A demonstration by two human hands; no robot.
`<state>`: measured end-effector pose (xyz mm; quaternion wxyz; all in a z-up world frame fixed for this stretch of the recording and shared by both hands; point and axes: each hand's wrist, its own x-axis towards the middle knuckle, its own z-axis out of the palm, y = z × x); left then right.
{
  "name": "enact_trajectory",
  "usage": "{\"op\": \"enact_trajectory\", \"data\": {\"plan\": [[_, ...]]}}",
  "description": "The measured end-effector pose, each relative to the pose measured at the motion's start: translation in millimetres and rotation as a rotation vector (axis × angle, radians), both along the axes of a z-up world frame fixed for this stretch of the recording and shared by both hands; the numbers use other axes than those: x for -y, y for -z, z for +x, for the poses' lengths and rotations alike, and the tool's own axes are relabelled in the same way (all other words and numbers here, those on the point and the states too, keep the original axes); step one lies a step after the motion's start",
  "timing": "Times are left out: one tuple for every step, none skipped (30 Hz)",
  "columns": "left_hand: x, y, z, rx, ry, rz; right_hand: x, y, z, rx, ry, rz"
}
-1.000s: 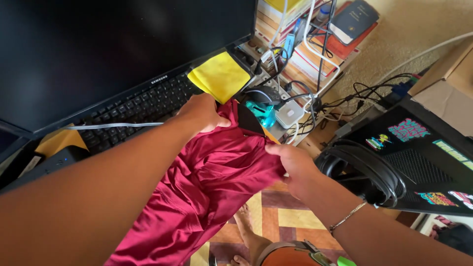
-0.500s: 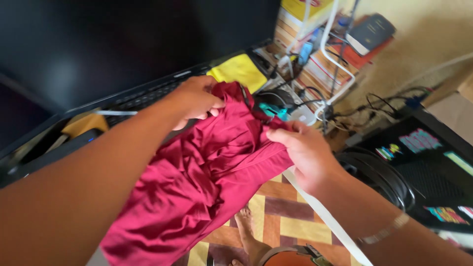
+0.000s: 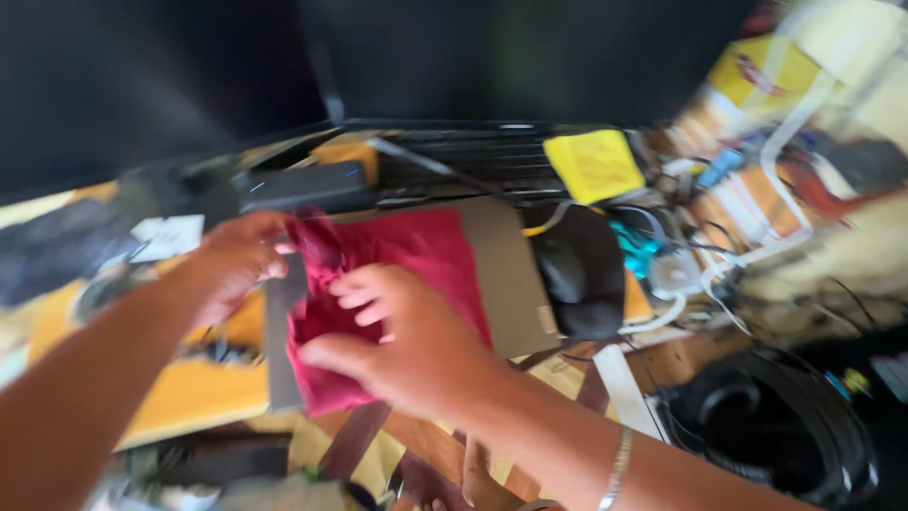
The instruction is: Folding various items of clothing including a blue shirt, a white jersey, and a red shirt on a desk.
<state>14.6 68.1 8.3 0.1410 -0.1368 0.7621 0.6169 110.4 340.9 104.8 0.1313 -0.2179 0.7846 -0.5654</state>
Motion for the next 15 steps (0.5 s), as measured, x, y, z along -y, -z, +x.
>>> {"op": "enact_trajectory", "data": {"plan": [[6.8,17.9,20.3,0.001,-0.039,0.005,-1.2,8.5,-1.4,0.001,-0.039,0.005],[11.6,35.7,39.8,-0.029,-0.160,-0.068,-3.2,16.8,-4.2,-0.011,0.028,0.143],[11.7,52.1,54.8,-0.060,-0.266,-0.146,-8.3,24.8,-7.1,-0.029,0.110,0.276],[0.4,53.5,79.6,-0.060,-0.290,-0.144,-20.5,33.0,-13.7,-0.034,0.086,0.278],[-10.9,55.4,101.3,-0.104,-0.426,-0.404,-31.0,40.6,-22.5,-0.114,0.096,0.372],[-22.9,57.4,121.7,-0.143,-0.559,-0.666,-41.2,48.0,-32.8,-0.197,0.105,0.463],[-44.4,56.9,137.6,-0.137,-0.578,-0.663,-47.8,50.1,-41.4,-0.202,0.087,0.466],[-67.2,56.2,152.0,-0.011,-0.745,-0.614,-55.0,52.2,-51.1,-0.303,0.003,0.531],[-90.5,55.3,164.0,0.111,-0.903,-0.562,-63.1,54.6,-60.5,-0.401,-0.074,0.595],[-111.8,52.5,166.9,0.115,-0.912,-0.560,-64.0,59.4,-68.2,-0.405,-0.084,0.595],[-133.6,49.5,169.7,0.190,-0.926,-0.247,-65.3,64.4,-75.6,-0.438,-0.181,0.645],[-155.8,46.4,171.7,0.255,-0.921,0.067,-67.0,69.3,-83.5,-0.471,-0.278,0.694],[-162.9,41.6,166.6,0.256,-0.926,0.068,-64.8,70.0,-82.3,-0.472,-0.284,0.694],[-170.4,36.8,161.0,0.147,-0.896,-0.059,-63.2,70.6,-81.8,-0.434,-0.298,0.765],[-179.5,32.1,153.8,0.038,-0.855,-0.183,-63.8,70.7,-81.6,-0.394,-0.306,0.840]]}}
